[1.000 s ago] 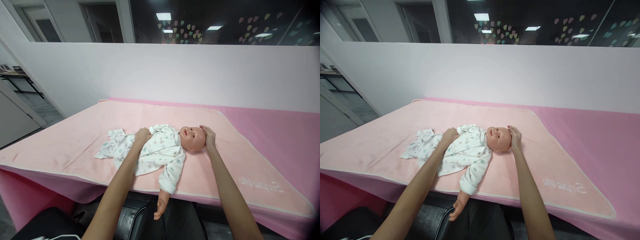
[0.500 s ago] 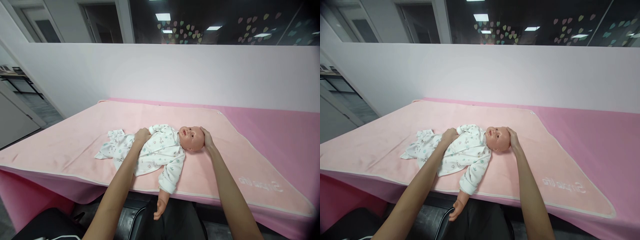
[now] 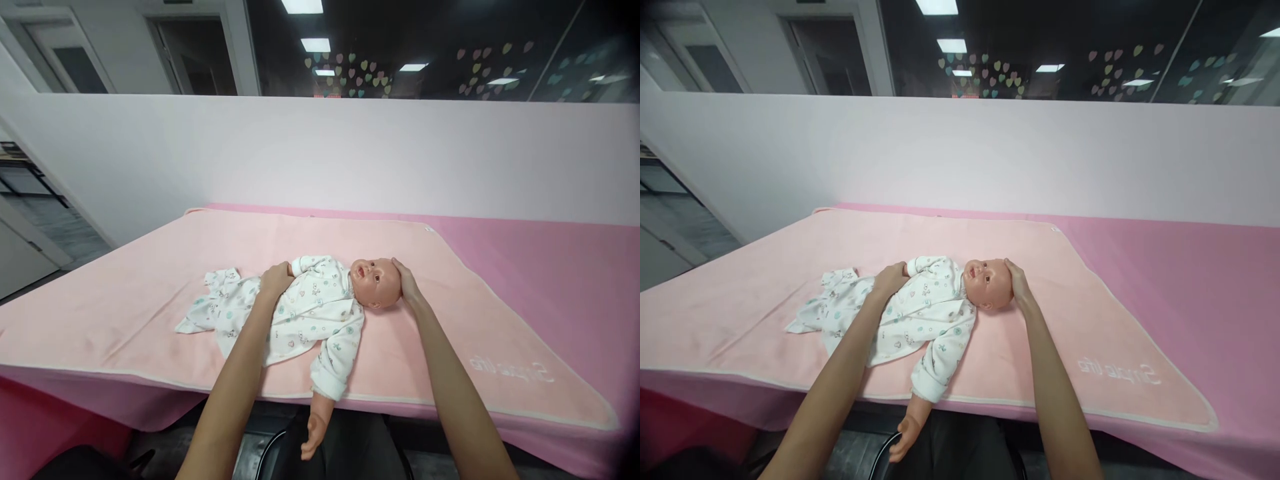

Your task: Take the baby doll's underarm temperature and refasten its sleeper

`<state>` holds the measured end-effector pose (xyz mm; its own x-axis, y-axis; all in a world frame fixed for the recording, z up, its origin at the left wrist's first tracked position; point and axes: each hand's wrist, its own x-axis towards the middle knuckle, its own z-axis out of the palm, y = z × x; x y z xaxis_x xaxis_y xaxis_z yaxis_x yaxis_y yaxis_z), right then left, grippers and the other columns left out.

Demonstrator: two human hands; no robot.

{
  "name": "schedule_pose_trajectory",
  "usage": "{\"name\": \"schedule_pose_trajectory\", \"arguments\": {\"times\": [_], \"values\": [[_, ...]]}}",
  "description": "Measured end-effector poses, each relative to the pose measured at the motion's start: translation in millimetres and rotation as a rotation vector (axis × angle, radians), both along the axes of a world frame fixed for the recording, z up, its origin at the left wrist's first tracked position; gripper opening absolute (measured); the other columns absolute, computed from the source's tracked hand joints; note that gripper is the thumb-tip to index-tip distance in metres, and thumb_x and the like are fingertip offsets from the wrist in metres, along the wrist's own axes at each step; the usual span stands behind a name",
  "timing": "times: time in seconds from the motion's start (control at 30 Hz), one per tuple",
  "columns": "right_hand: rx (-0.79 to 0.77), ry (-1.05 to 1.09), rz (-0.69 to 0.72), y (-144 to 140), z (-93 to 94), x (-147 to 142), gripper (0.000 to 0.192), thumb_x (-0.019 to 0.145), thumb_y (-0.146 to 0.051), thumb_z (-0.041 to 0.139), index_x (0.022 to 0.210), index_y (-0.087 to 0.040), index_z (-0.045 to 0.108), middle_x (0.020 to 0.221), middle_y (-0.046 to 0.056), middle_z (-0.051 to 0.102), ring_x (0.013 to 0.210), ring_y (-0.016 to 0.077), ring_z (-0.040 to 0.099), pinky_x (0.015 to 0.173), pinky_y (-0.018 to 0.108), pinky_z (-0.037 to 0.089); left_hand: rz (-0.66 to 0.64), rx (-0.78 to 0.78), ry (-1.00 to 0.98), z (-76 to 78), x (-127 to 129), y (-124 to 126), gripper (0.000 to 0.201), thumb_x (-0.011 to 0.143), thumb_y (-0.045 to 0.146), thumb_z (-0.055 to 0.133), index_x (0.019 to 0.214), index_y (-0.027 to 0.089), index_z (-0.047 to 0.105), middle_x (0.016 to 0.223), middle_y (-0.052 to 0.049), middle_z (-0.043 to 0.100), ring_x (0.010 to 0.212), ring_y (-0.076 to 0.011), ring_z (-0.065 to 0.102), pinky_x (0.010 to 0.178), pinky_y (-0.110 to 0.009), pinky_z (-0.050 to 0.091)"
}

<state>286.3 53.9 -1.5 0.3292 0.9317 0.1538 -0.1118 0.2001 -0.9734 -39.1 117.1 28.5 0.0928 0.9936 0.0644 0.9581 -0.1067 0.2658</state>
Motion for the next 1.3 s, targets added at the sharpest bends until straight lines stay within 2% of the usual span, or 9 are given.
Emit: {"name": "schedule_pose_trajectory", "arguments": {"times": [0.13, 0.23, 0.37, 0.5, 0.7, 0.83, 0.93, 1.03, 1.3], "values": [[0.019, -0.011, -0.054, -3.6, 4.1, -4.7, 0.038, 0.067, -0.054, 0.062, 0.075, -0.017, 0.067, 0.08, 0.004, 0.07, 0.086, 0.0221, 0.063, 0.079, 0.032, 0.049, -0.094, 0.201, -0.069, 4.2, -2.9, -1.4, 0.042, 0.071, 0.021, 0.052, 0.113, 0.02, 0.052, 0.108, -0.01, 0.062, 0.104, -0.0254, 0.055, 0.093, -0.038, 0.037], [0.051, -0.029, -0.088, -4.8, 5.8, -6.4, 0.035, 0.067, -0.052, 0.061, 0.075, -0.018, 0.068, 0.082, 0.004, 0.07, 0.086, 0.0223, 0.063, 0.08, 0.033, 0.048, -0.2, 0.37, -0.345, 14.3, 5.6, -15.5, 0.041, 0.075, 0.016, 0.046, 0.116, 0.02, 0.051, 0.117, -0.008, 0.058, 0.11, -0.02, 0.051, 0.099, -0.034, 0.033], [0.042, -0.025, -0.102, -3.5, 7.3, -8.0, 0.034, 0.067, -0.05, 0.062, 0.076, -0.018, 0.069, 0.086, 0.005, 0.071, 0.086, 0.0231, 0.062, 0.081, 0.035, 0.048, -0.502, 0.096, -0.726, 25.7, 34.3, -46.1, 0.035, 0.078, 0.039, 0.055, 0.107, 0.02, 0.059, 0.101, -0.005, 0.064, 0.085, -0.0155, 0.059, 0.075, -0.024, 0.045], [0.071, -0.126, -0.178, -7.3, 10.8, -7.2, 0.031, 0.068, -0.047, 0.06, 0.073, -0.018, 0.067, 0.084, 0.005, 0.07, 0.084, 0.0215, 0.061, 0.083, 0.036, 0.046, -0.704, 0.073, -0.634, 19.0, 58.8, -62.2, 0.031, 0.065, 0.04, 0.069, 0.09, 0.021, 0.069, 0.079, -0.003, 0.065, 0.071, -0.0151, 0.057, 0.066, -0.024, 0.041], [0.314, -0.718, -0.643, -39.2, 25.9, -37.1, 0.023, 0.078, -0.033, 0.052, 0.091, -0.02, 0.066, 0.096, 0.007, 0.067, 0.094, 0.0225, 0.059, 0.091, 0.039, 0.041, -0.402, -0.034, -1.129, 3.6, 56.0, -41.2, 0.028, 0.07, 0.04, 0.064, 0.083, 0.016, 0.071, 0.077, -0.004, 0.068, 0.072, -0.0157, 0.059, 0.071, -0.026, 0.043], [0.435, -1.251, -0.349, -48.1, 42.2, -103.4, 0.019, 0.082, -0.023, 0.048, 0.084, -0.025, 0.067, 0.103, 0.004, 0.067, 0.104, 0.0212, 0.056, 0.101, 0.041, 0.032, -0.171, -0.271, -1.573, 2.5, 47.7, -25.8, 0.026, 0.062, 0.035, 0.071, 0.078, 0.014, 0.07, 0.085, -0.006, 0.069, 0.08, -0.0169, 0.062, 0.079, -0.028, 0.046], [0.396, -1.573, -0.18, -33.8, 52.8, -149.0, 0.02, 0.082, -0.02, 0.048, 0.084, -0.023, 0.068, 0.134, 0.006, 0.049, 0.126, 0.0256, 0.038, 0.107, 0.049, 0.021, -0.184, -0.411, -1.755, 3.2, 44.2, -23.3, 0.028, 0.06, 0.032, 0.074, 0.079, 0.013, 0.069, 0.082, -0.006, 0.07, 0.075, -0.0163, 0.063, 0.078, -0.03, 0.048], [0.275, -1.743, -0.227, -12.0, 56.3, -167.4, 0.02, 0.079, -0.016, 0.049, 0.086, -0.015, 0.068, 0.142, 0.014, 0.037, 0.132, 0.0316, 0.028, 0.106, 0.055, 0.017, -0.209, -0.46, -1.835, 3.9, 42.5, -24.3, 0.03, 0.059, 0.032, 0.075, 0.08, 0.012, 0.068, 0.083, -0.007, 0.07, 0.076, -0.0166, 0.064, 0.08, -0.031, 0.049], [0.184, -1.801, -0.324, -17.9, 44.2, -154.0, 0.026, 0.086, -0.013, 0.04, 0.089, -0.016, 0.066, 0.114, 0.014, 0.06, 0.116, 0.03, 0.045, 0.102, 0.054, 0.022, -0.159, -0.49, -1.91, 0.8, 43.0, -21.9, 0.035, 0.057, 0.032, 0.077, 0.084, 0.012, 0.069, 0.077, -0.005, 0.069, 0.069, -0.0134, 0.063, 0.074, -0.027, 0.048]]}}
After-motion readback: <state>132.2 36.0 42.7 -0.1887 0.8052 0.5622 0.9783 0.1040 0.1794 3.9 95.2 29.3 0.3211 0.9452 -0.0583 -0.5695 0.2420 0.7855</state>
